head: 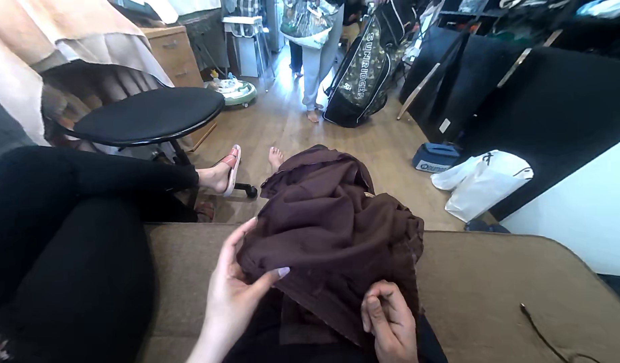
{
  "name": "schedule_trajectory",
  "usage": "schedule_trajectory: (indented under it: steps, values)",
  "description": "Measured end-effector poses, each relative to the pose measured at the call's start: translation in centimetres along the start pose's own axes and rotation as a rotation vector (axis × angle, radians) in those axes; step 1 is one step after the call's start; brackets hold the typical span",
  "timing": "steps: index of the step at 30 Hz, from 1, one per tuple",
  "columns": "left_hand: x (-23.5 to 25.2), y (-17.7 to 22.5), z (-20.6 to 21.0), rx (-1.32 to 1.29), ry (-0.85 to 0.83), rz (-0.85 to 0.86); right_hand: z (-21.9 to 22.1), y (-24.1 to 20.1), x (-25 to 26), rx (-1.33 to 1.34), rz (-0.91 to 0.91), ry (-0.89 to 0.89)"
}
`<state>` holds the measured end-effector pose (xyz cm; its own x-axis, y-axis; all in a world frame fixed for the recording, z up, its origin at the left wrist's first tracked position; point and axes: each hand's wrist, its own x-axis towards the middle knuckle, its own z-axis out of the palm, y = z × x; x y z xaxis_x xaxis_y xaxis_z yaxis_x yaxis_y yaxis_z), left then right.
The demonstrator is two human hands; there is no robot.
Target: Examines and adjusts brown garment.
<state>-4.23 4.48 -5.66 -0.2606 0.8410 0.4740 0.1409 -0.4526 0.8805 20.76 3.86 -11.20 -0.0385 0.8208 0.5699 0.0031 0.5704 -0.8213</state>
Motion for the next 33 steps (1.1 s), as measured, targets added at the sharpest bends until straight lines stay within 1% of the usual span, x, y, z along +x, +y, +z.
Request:
schedule_trajectory:
  steps: [3,5,9,11,13,15,17,20,23,26,33]
  values:
    - [0.7,0.6,-1.4,0.064,-0.01,0.014,0.0,-0.2,0.1,0.013,0.033,0.013]
    - [0.8,1.1,-1.9,0.058,-0.032,0.027,0.1,-0.7,0.2,0.035,0.062,0.012]
    - [1.6,2.3,-3.0,-0.074,-0.078,0.071,-0.7,-2.7,1.0,0.097,0.193,-0.029]
    - [1.8,3.4,-3.3,-0.162,-0.129,0.071,-1.6,-4.4,2.0,0.113,0.215,-0.022]
    - [1.7,4.5,-2.8,-0.242,-0.167,0.066,-2.7,-6.6,3.4,0.095,0.182,-0.004]
    - [1.6,5.6,-1.9,-0.294,-0.211,0.083,-3.6,-9.0,4.8,0.079,0.098,-0.011]
    - [1.5,6.6,-0.8,-0.305,-0.263,0.102,-3.7,-11.2,5.6,0.056,0.007,-0.07]
    - [0.9,7.8,0.7,-0.306,-0.309,0.072,-2.1,-13.4,5.5,0.043,-0.043,-0.187]
    - [0.2,8.5,1.7,-0.397,-0.314,0.011,0.3,-13.6,5.1,-0.044,-0.112,-0.245]
    - [-0.4,8.5,1.8,-0.42,-0.322,-0.02,2.2,-12.5,4.7,-0.128,-0.163,-0.217]
    - [-1.0,8.4,1.7,-0.394,-0.349,-0.027,2.9,-11.8,4.4,-0.145,-0.103,-0.194]
